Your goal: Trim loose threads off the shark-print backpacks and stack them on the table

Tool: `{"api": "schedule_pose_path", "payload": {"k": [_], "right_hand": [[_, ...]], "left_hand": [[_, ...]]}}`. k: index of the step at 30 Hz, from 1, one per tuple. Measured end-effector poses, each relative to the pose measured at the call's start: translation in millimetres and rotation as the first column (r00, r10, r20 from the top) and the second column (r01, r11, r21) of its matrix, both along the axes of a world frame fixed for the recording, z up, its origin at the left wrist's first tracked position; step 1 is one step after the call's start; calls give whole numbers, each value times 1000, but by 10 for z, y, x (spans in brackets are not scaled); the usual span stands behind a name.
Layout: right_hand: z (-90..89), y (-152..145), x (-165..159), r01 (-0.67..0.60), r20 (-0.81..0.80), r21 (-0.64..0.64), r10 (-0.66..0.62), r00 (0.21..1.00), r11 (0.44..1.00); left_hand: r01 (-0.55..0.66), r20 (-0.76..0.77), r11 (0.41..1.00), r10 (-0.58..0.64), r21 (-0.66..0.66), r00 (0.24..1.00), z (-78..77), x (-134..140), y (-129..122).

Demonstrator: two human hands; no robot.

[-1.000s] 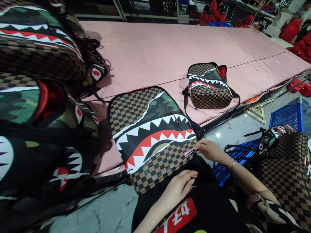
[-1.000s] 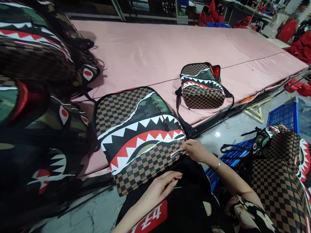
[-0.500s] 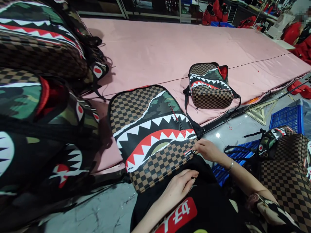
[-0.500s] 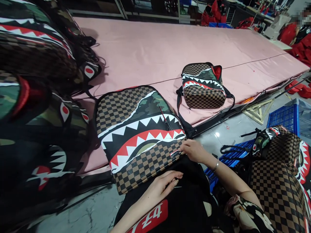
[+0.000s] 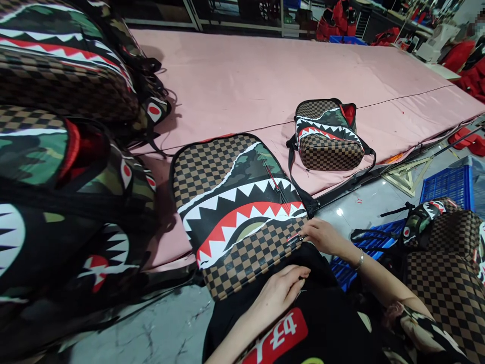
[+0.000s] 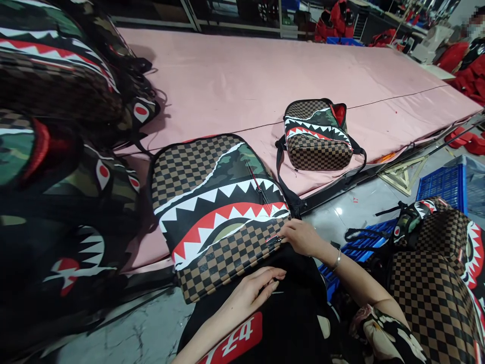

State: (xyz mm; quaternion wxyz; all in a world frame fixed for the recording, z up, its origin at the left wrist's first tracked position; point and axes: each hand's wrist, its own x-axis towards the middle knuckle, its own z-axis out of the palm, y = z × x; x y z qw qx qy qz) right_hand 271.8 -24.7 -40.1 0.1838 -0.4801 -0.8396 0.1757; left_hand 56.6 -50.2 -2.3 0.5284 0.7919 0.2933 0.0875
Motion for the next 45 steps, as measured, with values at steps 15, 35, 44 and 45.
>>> {"api": "schedule_pose_path", "payload": {"k": [15,35,44,45], "right_hand": [[51,91,475,165,-306,-380,-292,906,910],[253,320,435,138,-54,-508,-191,980,850],[220,305,393,166,-39,-463,-207,978,871],[219,299,386,168,-39,-446,-206,978,879]], "left_hand": [[-20,2,1000,20,-4,1000,-24,-15,-1],[-26,-18,1000,26,-4,999,-54,-27,14],[-29,-9,999,29,14,1000,-71,-35,7],[-30,-7,999,30,14,1000,-71,-34,7]]}}
